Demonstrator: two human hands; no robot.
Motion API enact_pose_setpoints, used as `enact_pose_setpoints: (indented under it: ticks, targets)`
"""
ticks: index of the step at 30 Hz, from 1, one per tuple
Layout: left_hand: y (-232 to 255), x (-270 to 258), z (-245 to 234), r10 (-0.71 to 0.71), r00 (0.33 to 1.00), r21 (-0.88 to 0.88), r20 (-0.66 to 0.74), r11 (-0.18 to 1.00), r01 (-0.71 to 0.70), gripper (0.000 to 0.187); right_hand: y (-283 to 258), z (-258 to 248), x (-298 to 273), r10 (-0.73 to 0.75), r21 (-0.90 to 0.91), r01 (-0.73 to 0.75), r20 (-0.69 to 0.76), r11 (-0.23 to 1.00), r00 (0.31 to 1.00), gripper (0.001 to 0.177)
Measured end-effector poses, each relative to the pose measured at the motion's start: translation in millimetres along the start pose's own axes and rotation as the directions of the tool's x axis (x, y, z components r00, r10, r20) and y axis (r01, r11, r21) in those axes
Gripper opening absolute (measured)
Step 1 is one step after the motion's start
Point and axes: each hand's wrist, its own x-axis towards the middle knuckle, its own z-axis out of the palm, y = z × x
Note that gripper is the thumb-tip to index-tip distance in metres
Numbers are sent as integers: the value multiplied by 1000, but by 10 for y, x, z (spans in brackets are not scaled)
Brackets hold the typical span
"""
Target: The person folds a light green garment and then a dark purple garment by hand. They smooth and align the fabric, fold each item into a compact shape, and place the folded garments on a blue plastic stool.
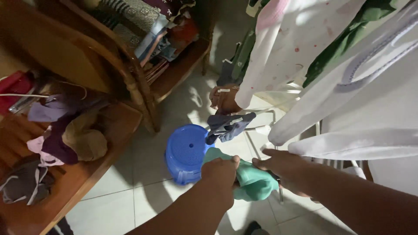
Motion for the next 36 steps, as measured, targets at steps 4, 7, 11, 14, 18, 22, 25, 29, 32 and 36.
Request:
enact_pose_setpoints:
  ticks: [4, 7, 11, 14, 18, 22, 25, 29, 32, 36]
  targets:
    - [6, 370, 245, -287, 958, -565, -7, 792, 233, 59, -308, 26, -362, 301, 654, -227, -1, 722, 954, 68]
    - [160, 85, 185, -455, 836, -952, 305, -147, 268, 17, -108, -39, -328, 255, 625, -281, 133, 729, 958, 31]
    - [297, -325, 142, -487, 836, -953, 253, -274, 129, 19, 16, -218, -397, 72, 444, -201, 291, 873, 954, 63]
    - [328, -116, 377, -452, 885, -916, 116, -394, -81, 28, -125, -267, -588, 120, 509, -164, 119, 845, 986, 59]
    - [522, -731, -111, -225, 949, -933, 219, -334, 136, 61, 121, -388, -408, -76, 629, -31, 142, 777, 987, 73]
    - [701, -547, -43, -255, 943, -970, 216, -169, 177, 31, 173, -400, -325, -64, 808, -101, 169, 581, 984, 70]
    - [776, -318, 72, -341, 922, -947, 184, -314, 72, 24, 272, -381, -200, -50, 766, -107, 178, 634, 983, 45]
    - [874, -364, 58, -352, 918, -878, 183, -478, -9, 20, 427, -431, -205, -106, 743, -93, 216, 663, 971, 47]
    - [894, -235, 110, -390, 890, -920, 235, -386, 74, 24, 391, -484, -309, -6, 640, -28, 51, 768, 999, 54]
    - [989, 16, 217, -385, 906, -940, 175, -340, 37, 31, 634, -560, 173, 8, 559, 19, -47, 829, 999, 50]
